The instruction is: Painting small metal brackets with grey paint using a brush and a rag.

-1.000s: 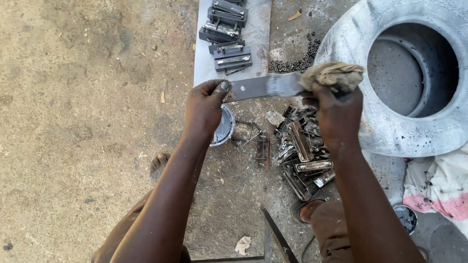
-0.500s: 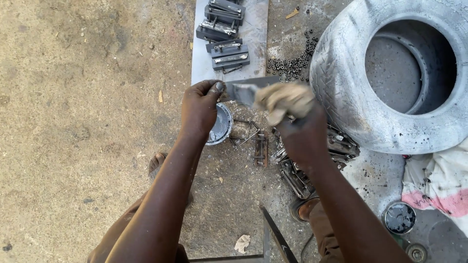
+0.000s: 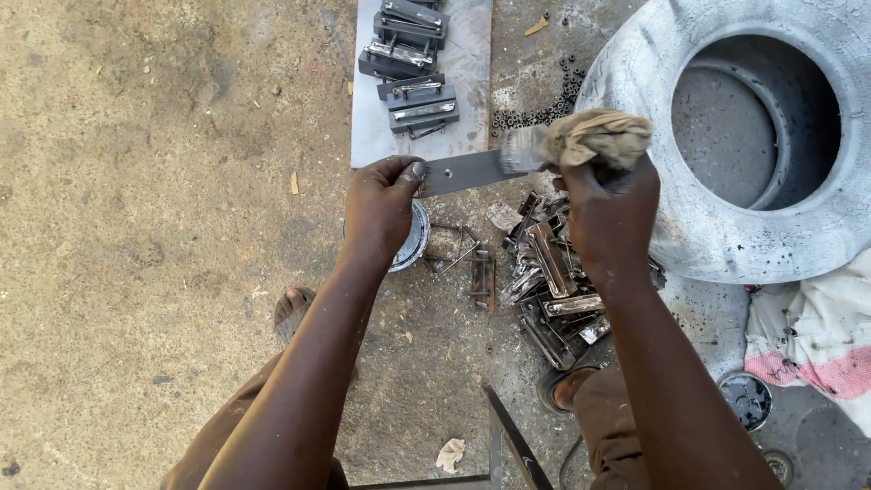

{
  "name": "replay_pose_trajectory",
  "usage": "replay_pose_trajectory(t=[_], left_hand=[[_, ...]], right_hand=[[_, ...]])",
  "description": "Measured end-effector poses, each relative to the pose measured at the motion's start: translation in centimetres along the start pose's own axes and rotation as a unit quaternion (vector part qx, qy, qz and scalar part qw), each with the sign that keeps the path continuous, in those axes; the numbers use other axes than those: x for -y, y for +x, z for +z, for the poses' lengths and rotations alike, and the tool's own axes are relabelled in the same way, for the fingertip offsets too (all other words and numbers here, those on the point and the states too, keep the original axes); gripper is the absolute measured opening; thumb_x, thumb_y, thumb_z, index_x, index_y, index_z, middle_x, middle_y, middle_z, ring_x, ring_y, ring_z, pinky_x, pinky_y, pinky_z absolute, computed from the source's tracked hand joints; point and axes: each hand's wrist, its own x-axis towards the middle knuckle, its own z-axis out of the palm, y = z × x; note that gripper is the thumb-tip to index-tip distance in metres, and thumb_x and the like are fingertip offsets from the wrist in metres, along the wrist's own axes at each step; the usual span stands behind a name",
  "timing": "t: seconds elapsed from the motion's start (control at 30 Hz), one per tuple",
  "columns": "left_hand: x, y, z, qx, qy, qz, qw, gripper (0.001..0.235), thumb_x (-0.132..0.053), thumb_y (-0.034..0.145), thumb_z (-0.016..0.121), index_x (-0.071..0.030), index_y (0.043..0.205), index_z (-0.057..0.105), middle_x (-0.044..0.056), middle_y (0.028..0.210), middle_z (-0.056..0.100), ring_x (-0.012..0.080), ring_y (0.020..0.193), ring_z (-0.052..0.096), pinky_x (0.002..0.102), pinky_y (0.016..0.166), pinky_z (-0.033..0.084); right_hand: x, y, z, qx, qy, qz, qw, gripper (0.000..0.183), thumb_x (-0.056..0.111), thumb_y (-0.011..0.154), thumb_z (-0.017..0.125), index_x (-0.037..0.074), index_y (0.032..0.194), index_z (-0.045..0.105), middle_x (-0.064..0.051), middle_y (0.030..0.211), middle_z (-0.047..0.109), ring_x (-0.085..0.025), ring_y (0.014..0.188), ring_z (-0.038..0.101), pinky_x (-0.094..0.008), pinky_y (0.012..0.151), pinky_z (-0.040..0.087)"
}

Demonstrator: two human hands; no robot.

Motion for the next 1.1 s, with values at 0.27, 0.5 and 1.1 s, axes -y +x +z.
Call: replay_pose_trajectory(t=[0.27, 0.5, 1.1], left_hand=[[-1.2, -0.2, -0.1, 0.009, -0.060, -0.001, 0.998, 0.024, -0.018, 0.099, 0.065, -0.002, 0.113, 0.077, 0.011, 0.087, 0.072, 0.0152, 0.084, 0.060, 0.032, 0.080, 0.048], [-1.9, 0.2, -0.2, 0.021, -0.081, -0.092, 0.992, 0.023, -0.024, 0.095, 0.067, -0.008, 0.104, 0.081, -0.003, 0.085, 0.073, 0.0088, 0.082, 0.058, 0.028, 0.080, 0.049], [-0.1, 0.9, 0.6, 0.005, -0.098, -0.137, 0.986, 0.020, -0.020, 0.099, 0.068, -0.006, 0.085, 0.072, -0.001, 0.071, 0.057, 0.0085, 0.067, 0.047, 0.025, 0.067, 0.040]], right_hand=[[-1.6, 1.1, -0.5, 0.002, 0.151, 0.096, 0.984, 0.023, 0.008, 0.095, 0.068, 0.006, 0.117, 0.062, -0.012, 0.100, 0.075, -0.026, 0.079, 0.078, -0.034, 0.065, 0.071], [-4.1, 3.6, -5.7, -0.103, -0.023, 0.041, 0.994, 0.036, 0.006, 0.097, 0.077, -0.005, 0.126, 0.058, -0.017, 0.125, 0.070, -0.027, 0.099, 0.080, -0.025, 0.062, 0.074], [-30.1, 1.7, -20.5, -0.065, -0.698, -0.025, 0.713, 0.052, 0.001, 0.074, 0.080, 0.026, 0.120, 0.080, -0.011, 0.114, 0.055, -0.034, 0.080, 0.061, -0.045, 0.073, 0.044]])
